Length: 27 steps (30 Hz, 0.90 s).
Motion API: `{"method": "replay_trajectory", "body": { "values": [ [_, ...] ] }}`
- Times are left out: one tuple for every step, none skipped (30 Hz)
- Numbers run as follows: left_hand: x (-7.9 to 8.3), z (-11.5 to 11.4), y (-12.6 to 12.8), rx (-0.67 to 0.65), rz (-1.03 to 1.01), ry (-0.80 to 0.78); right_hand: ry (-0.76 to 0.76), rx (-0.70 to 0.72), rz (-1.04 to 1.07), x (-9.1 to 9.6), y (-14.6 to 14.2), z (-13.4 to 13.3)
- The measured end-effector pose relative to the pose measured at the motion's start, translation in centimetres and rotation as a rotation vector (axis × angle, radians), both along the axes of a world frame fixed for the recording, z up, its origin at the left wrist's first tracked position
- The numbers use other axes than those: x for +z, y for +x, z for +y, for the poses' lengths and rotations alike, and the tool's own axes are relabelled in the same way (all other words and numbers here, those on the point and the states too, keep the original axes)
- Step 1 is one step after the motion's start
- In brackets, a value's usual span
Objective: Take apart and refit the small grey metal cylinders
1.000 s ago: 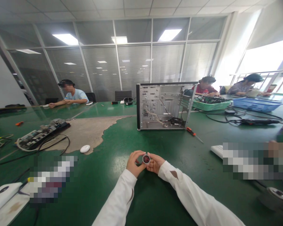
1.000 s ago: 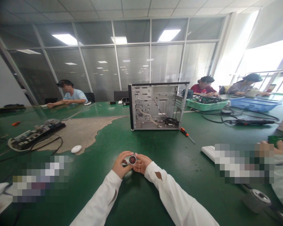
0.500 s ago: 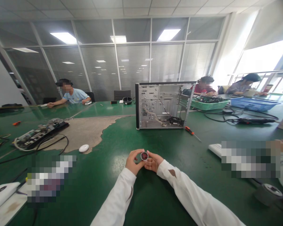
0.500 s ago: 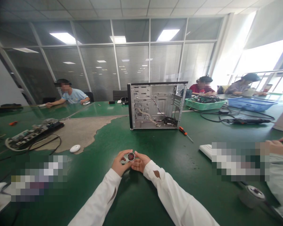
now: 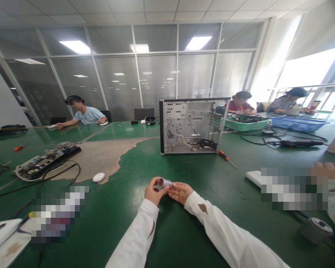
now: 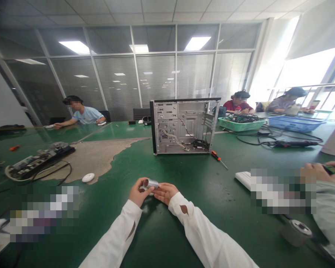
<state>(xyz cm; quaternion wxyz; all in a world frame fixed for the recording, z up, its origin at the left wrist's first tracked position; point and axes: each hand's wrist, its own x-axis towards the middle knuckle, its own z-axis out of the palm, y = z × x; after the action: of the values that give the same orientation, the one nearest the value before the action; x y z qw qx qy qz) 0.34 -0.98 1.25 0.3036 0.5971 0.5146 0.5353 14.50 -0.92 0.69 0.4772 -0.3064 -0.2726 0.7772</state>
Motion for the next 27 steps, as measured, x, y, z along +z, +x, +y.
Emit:
{"method": "replay_trajectory", "body": {
  "values": [
    [0.0, 0.0, -0.1, -0.005, -0.024, -0.012, 0.023, -0.046, 0.003, -0.1, -0.2, -0.1],
    [0.0, 0.0, -0.2, -0.014, -0.050, -0.023, 0.046, -0.095, -0.001, -0.3, -0.5, -0.2],
    [0.0, 0.1, -0.3, -0.023, -0.075, -0.033, 0.069, -0.142, -0.014, -0.5, -0.8, -0.3],
    [0.0, 0.1, -0.4, -0.030, -0.100, -0.040, 0.093, -0.184, -0.035, -0.7, -1.2, -0.4],
    [0.0, 0.1, -0.5, -0.034, -0.120, -0.047, 0.117, -0.221, -0.060, -0.9, -1.5, -0.5],
    [0.0, 0.1, -0.5, -0.035, -0.134, -0.051, 0.145, -0.253, -0.092, -1.1, -1.7, -0.6],
    [0.1, 0.0, -0.5, -0.034, -0.142, -0.053, 0.177, -0.283, -0.129, -1.2, -1.9, -0.7],
    [0.1, 0.0, -0.5, -0.032, -0.146, -0.055, 0.215, -0.313, -0.170, -1.2, -2.0, -0.8],
    [0.1, 0.0, -0.5, -0.034, -0.144, -0.056, 0.255, -0.342, -0.210, -1.2, -2.0, -0.9],
    [0.2, 0.0, -0.4, -0.042, -0.140, -0.057, 0.296, -0.368, -0.246, -1.1, -2.0, -1.0],
    [0.3, -0.1, -0.3, -0.054, -0.139, -0.058, 0.331, -0.392, -0.275, -1.0, -1.9, -1.0],
    [0.4, -0.1, -0.2, -0.070, -0.141, -0.061, 0.357, -0.412, -0.296, -0.8, -1.8, -1.1],
    [0.5, -0.2, -0.2, -0.087, -0.149, -0.066, 0.374, -0.427, -0.309, -0.7, -1.7, -1.2],
    [0.6, -0.3, -0.1, -0.105, -0.160, -0.075, 0.382, -0.435, -0.316, -0.5, -1.7, -1.2],
    [0.7, -0.3, -0.1, -0.119, -0.174, -0.085, 0.384, -0.441, -0.319, -0.4, -1.6, -1.3],
    [0.7, -0.3, 0.0, -0.127, -0.189, -0.097, 0.384, -0.448, -0.319, -0.3, -1.6, -1.3],
    [0.8, -0.4, -0.1, -0.130, -0.202, -0.108, 0.383, -0.451, -0.316, -0.3, -1.7, -1.3],
    [0.8, -0.4, -0.1, -0.133, -0.210, -0.120, 0.382, -0.449, -0.312, -0.3, -1.7, -1.3],
    [0.8, -0.4, -0.1, -0.134, -0.212, -0.130, 0.378, -0.444, -0.306, -0.3, -1.8, -1.2],
    [0.8, -0.4, -0.1, -0.132, -0.211, -0.139, 0.371, -0.435, -0.301, -0.4, -1.8, -1.2],
    [0.7, -0.4, -0.1, -0.124, -0.207, -0.147, 0.362, -0.421, -0.294, -0.5, -1.9, -1.1],
    [0.6, -0.3, -0.1, -0.114, -0.200, -0.152, 0.346, -0.405, -0.286, -0.6, -1.9, -1.0],
    [0.5, -0.3, -0.1, -0.104, -0.189, -0.152, 0.322, -0.393, -0.274, -0.6, -1.9, -0.9],
    [0.4, -0.3, -0.1, -0.102, -0.177, -0.143, 0.292, -0.384, -0.259, -0.7, -1.9, -0.8],
    [0.3, -0.3, 0.0, -0.111, -0.165, -0.126, 0.257, -0.381, -0.240, -0.8, -1.9, -0.7],
    [0.2, -0.3, 0.0, -0.136, -0.153, -0.103, 0.221, -0.380, -0.219, -0.8, -1.8, -0.5],
    [0.1, -0.4, 0.0, -0.167, -0.141, -0.081, 0.189, -0.384, -0.198, -0.8, -1.8, -0.4]
  ]
}}
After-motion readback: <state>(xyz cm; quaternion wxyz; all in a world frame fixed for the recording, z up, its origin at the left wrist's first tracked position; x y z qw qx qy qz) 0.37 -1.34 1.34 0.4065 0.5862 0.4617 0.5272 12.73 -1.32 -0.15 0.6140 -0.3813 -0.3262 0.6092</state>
